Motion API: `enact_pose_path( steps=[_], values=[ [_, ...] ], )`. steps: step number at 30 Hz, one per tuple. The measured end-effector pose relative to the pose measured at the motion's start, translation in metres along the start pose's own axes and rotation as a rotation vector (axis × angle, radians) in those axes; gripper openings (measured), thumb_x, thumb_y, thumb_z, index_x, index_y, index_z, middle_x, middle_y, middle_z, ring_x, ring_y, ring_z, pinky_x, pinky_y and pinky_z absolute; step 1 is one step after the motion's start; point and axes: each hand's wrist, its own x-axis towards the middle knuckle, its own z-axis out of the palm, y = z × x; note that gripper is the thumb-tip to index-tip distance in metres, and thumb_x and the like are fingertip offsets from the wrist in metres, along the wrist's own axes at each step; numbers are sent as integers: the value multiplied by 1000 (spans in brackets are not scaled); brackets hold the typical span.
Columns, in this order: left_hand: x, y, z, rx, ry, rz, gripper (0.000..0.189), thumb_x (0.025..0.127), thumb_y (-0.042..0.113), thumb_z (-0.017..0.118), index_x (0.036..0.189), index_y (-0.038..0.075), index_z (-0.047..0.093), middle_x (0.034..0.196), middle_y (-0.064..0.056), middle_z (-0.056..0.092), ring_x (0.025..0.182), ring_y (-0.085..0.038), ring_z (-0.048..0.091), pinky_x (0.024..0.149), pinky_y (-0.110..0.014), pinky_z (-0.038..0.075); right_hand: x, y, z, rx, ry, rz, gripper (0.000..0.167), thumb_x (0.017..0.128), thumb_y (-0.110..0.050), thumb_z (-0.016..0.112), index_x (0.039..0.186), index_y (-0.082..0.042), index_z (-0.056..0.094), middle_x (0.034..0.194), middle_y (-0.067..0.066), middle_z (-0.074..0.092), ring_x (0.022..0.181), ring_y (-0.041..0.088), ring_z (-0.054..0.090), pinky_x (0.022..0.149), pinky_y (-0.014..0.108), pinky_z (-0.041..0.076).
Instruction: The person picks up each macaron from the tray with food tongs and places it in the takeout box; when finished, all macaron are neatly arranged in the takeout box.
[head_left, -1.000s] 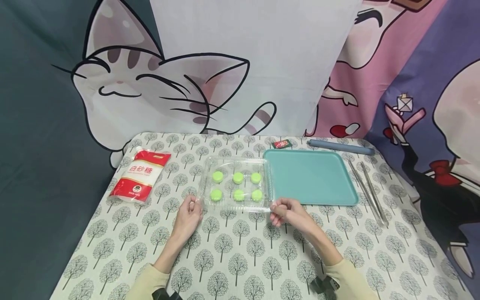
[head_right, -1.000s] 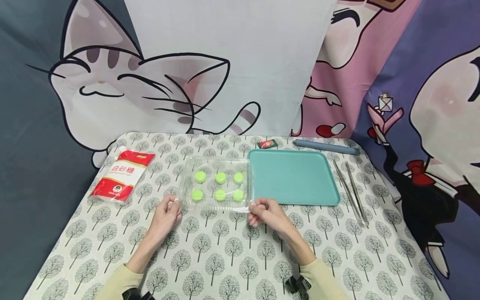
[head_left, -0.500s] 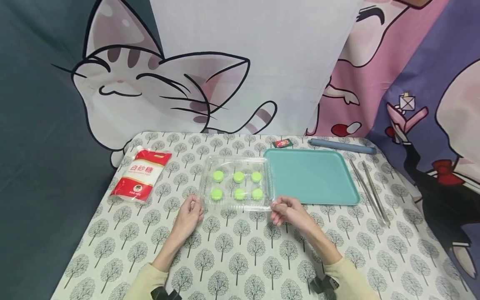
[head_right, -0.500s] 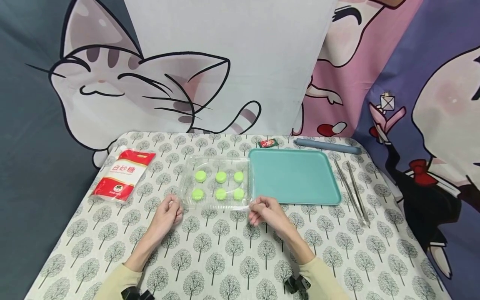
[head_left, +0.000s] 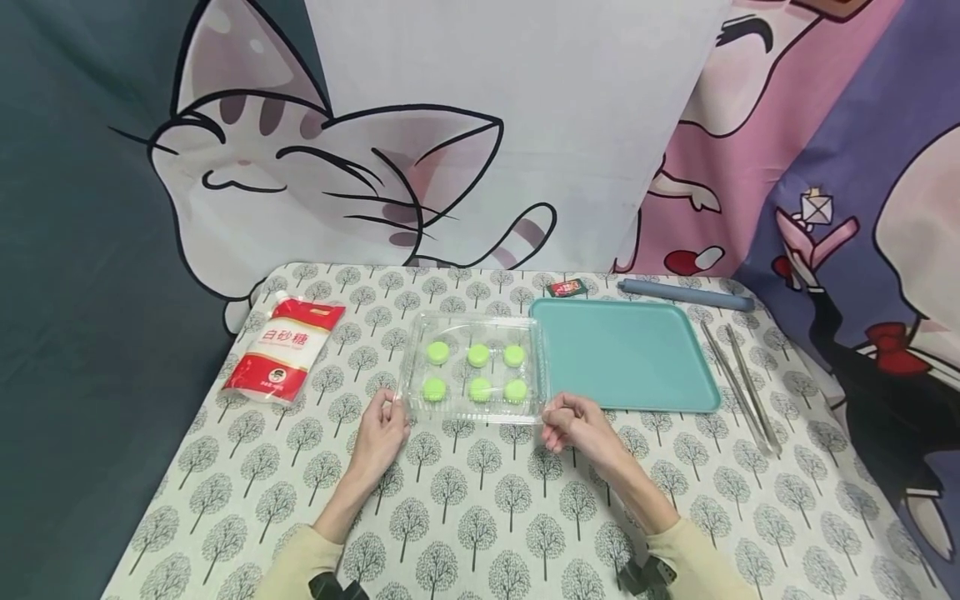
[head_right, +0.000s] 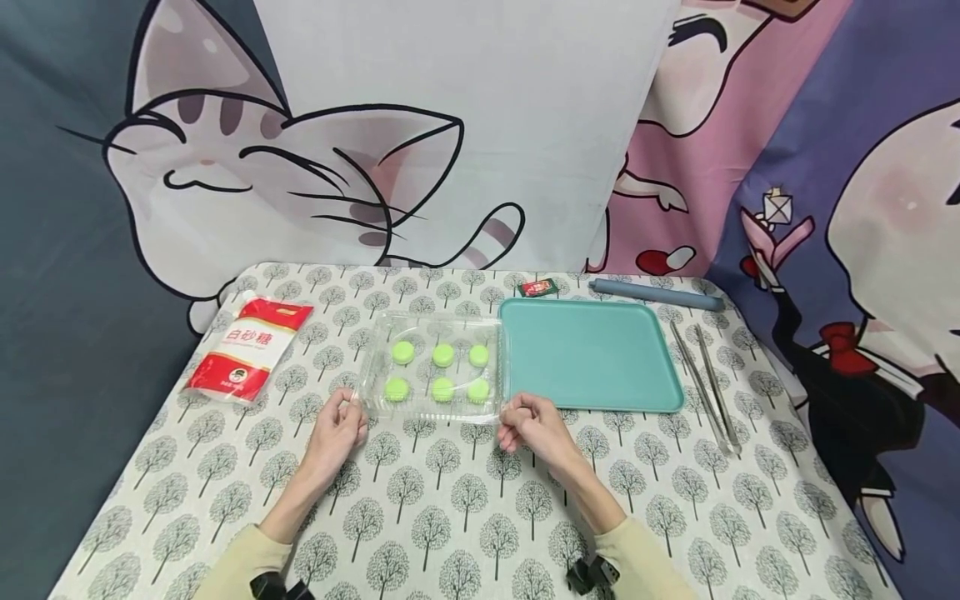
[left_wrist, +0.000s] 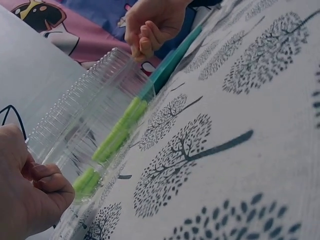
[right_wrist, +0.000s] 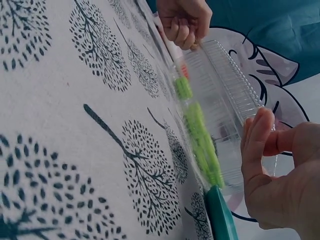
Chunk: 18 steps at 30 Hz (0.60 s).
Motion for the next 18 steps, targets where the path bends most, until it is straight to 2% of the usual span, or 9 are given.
enact_pose_path(
  steps=[7, 10, 14, 18],
  values=[
    [-2, -1, 0, -62, -2, -20, 14, 108, 13, 39, 104, 1, 45, 56, 11, 39, 46, -3, 31, 44, -14, 24, 0, 1, -3, 21, -69, 18, 15, 98, -9, 57, 98, 5, 54, 80, 10, 68, 67, 16, 64, 64, 21, 59],
    [-2, -1, 0, -91, -7, -25, 14, 109, 14, 38, 107, 1, 44, 58, 11, 38, 46, -3, 30, 44, -14, 24, -1, 0, -5, 0, -104, 28, 21, 98, -12, 56, 103, 8, 53, 83, 17, 68, 68, 19, 65, 65, 23, 60],
    [-4, 0, -4, -58, -14, -42, 15, 109, 17, 41, 108, 3, 46, 64, 8, 46, 49, -4, 40, 45, -14, 34, -4, -7, -16, -57, -119, 22, 35, 99, -14, 54, 117, 15, 50, 91, 26, 67, 73, 23, 66, 70, 28, 62],
    [-4, 5, -16, 40, -68, -74, 24, 109, 22, 40, 115, 2, 50, 71, 2, 54, 54, -8, 48, 48, -18, 43, -6, -18, -30, -166, -51, -17, 40, 101, -15, 52, 126, 16, 47, 95, 25, 68, 78, 26, 68, 74, 33, 64]
  ],
)
